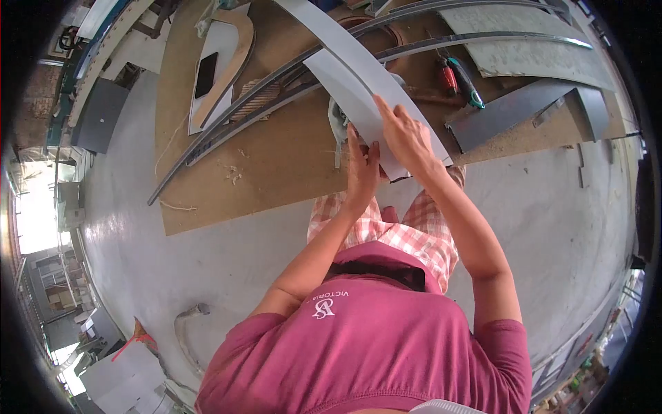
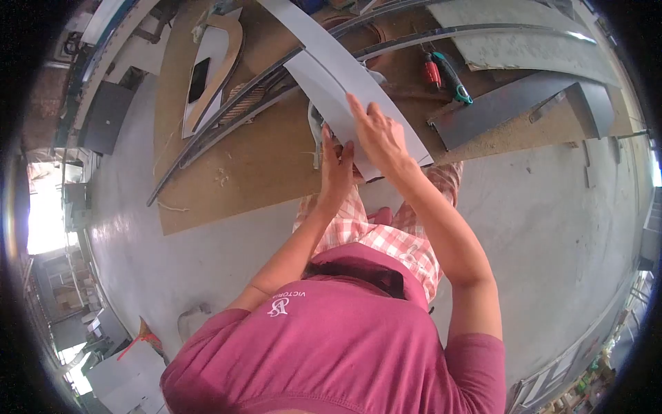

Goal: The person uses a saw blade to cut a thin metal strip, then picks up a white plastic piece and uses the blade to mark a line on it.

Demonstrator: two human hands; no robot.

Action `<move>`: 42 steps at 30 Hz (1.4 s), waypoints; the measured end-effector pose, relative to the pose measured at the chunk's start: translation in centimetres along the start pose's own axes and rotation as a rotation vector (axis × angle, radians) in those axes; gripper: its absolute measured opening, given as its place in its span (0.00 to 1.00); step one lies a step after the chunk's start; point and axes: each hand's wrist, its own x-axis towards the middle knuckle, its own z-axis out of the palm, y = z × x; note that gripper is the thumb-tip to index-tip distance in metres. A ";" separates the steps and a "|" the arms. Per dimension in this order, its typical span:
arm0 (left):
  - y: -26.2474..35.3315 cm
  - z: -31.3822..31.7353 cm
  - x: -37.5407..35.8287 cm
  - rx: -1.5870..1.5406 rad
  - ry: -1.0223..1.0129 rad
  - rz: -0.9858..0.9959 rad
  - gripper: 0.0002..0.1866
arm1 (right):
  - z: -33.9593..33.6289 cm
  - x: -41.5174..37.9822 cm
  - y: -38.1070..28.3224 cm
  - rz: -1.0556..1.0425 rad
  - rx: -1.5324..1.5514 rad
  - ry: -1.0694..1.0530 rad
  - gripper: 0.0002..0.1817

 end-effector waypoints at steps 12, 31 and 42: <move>-0.3 0.1 -0.3 0.007 0.021 -0.054 0.32 | -0.9 -1.6 -0.1 0.023 0.093 0.003 0.31; -2.1 0.5 0.2 0.119 0.109 0.206 0.33 | -1.0 -1.5 0.7 -0.006 0.058 -0.019 0.31; 0.4 0.3 -0.6 0.037 0.078 0.058 0.34 | -0.2 0.4 0.4 0.002 0.026 0.004 0.29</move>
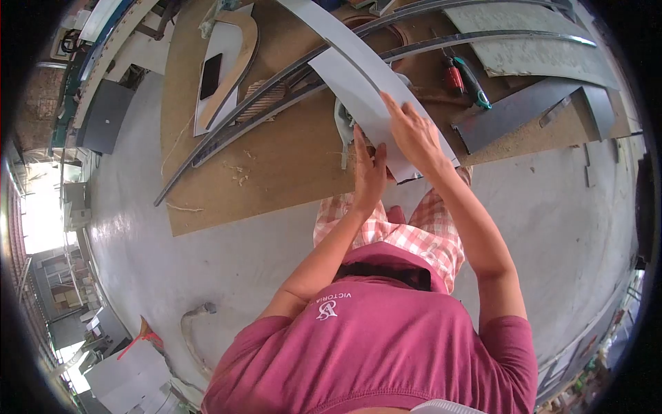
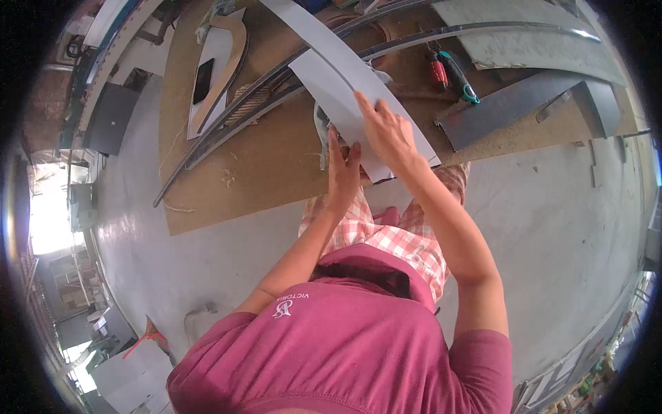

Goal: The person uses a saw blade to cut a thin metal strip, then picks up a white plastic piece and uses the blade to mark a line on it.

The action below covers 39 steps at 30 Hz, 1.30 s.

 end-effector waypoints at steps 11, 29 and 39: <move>-1.1 -0.4 0.2 -0.043 -0.090 -0.108 0.33 | 0.3 -0.2 -0.3 -0.023 0.022 0.035 0.29; 1.1 -0.3 -0.3 -0.111 -0.072 -0.137 0.34 | -0.5 -3.3 0.0 0.032 0.052 -0.039 0.30; 0.9 0.0 -0.1 0.016 -0.037 0.030 0.34 | -0.3 -1.9 0.1 -0.013 0.062 0.022 0.31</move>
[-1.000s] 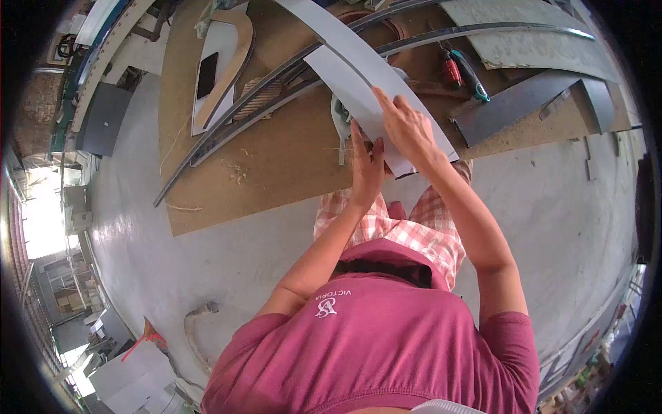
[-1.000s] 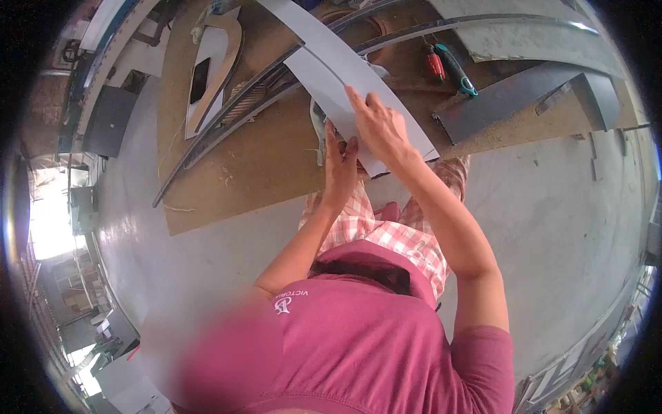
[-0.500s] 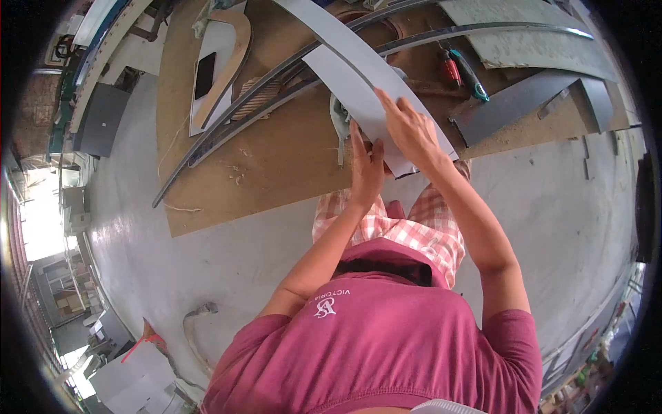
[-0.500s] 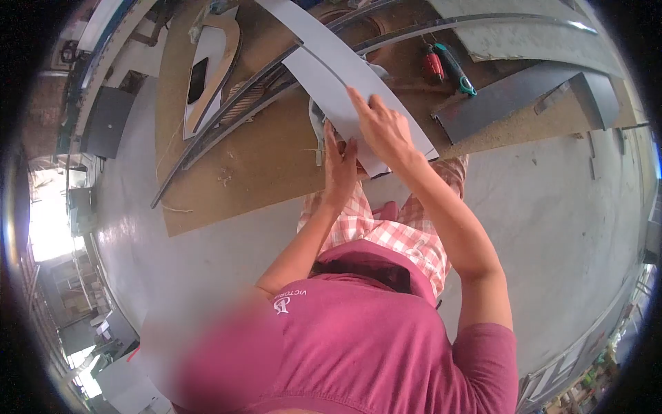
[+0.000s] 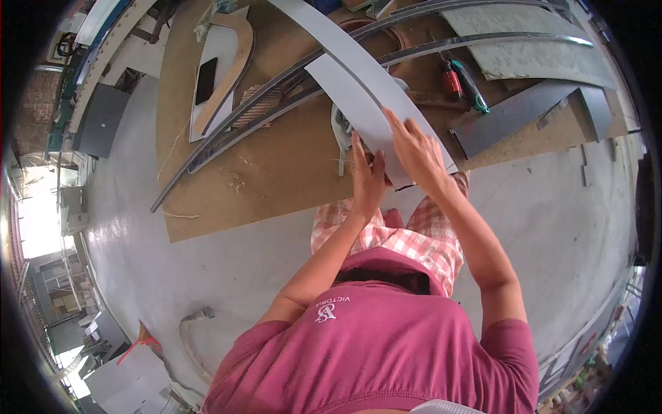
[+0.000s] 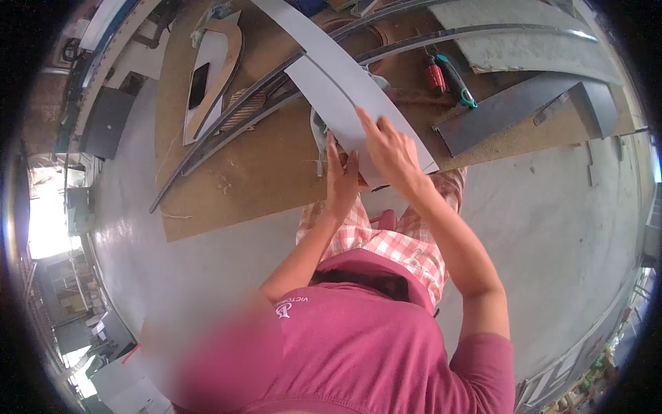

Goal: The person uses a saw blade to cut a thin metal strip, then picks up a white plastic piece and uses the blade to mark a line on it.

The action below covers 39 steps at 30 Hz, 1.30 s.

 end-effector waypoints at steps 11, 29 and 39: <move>-2.7 -0.1 -0.1 0.048 0.016 -0.005 0.34 | 2.0 5.2 0.0 -0.038 -0.015 0.048 0.32; -0.4 0.0 -0.5 -0.077 -0.026 -0.119 0.35 | 1.1 3.8 -0.1 0.034 -0.006 -0.061 0.30; 0.4 0.1 -0.4 -0.033 -0.014 -0.137 0.33 | 1.8 4.1 -0.1 -0.006 -0.006 -0.003 0.30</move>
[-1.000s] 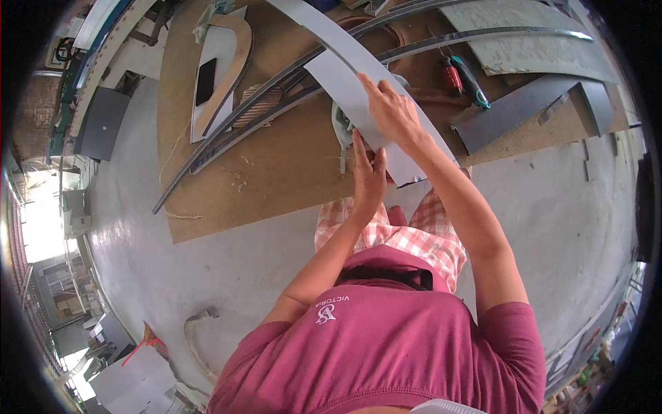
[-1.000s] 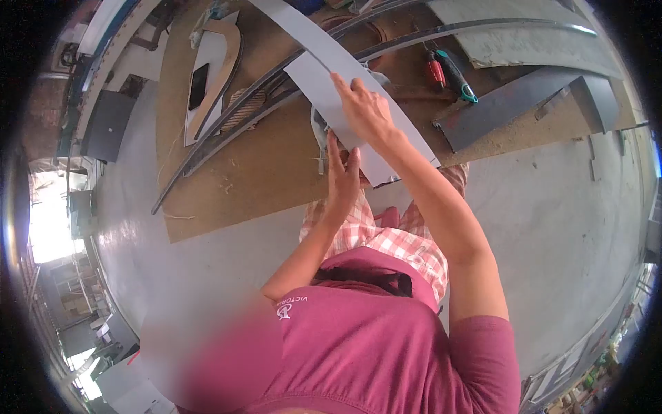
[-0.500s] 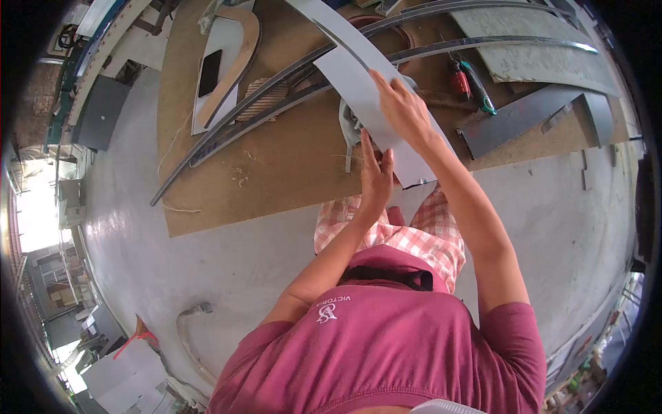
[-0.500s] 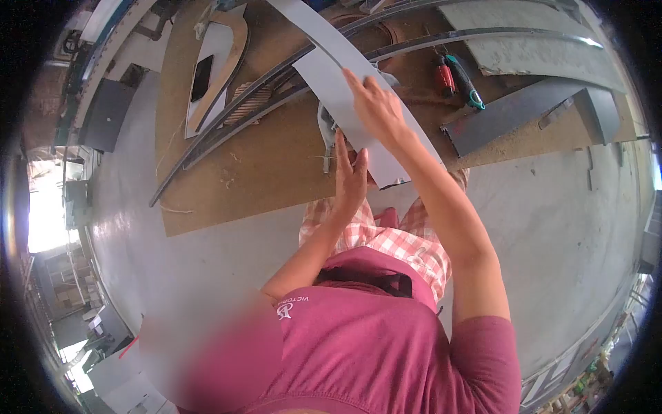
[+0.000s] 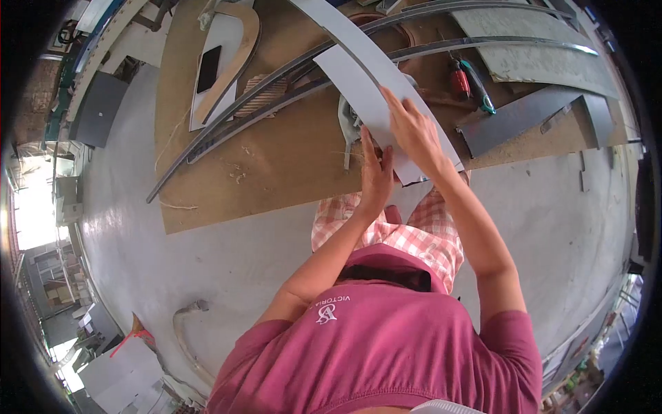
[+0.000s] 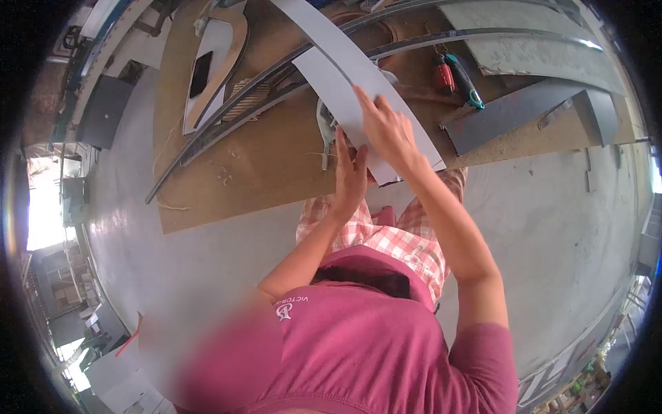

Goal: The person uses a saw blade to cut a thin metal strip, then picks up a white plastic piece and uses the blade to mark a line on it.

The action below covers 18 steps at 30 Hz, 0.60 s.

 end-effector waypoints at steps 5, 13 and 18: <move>-0.7 0.2 0.4 0.025 -0.024 0.016 0.33 | 0.6 1.6 -0.4 -0.032 0.049 0.047 0.29; 0.8 0.2 0.2 -0.121 -0.043 0.005 0.34 | -1.0 -2.1 0.5 0.046 0.064 0.000 0.28; -1.6 0.4 0.3 0.081 0.002 0.060 0.35 | 0.6 2.1 0.4 -0.003 0.019 -0.001 0.30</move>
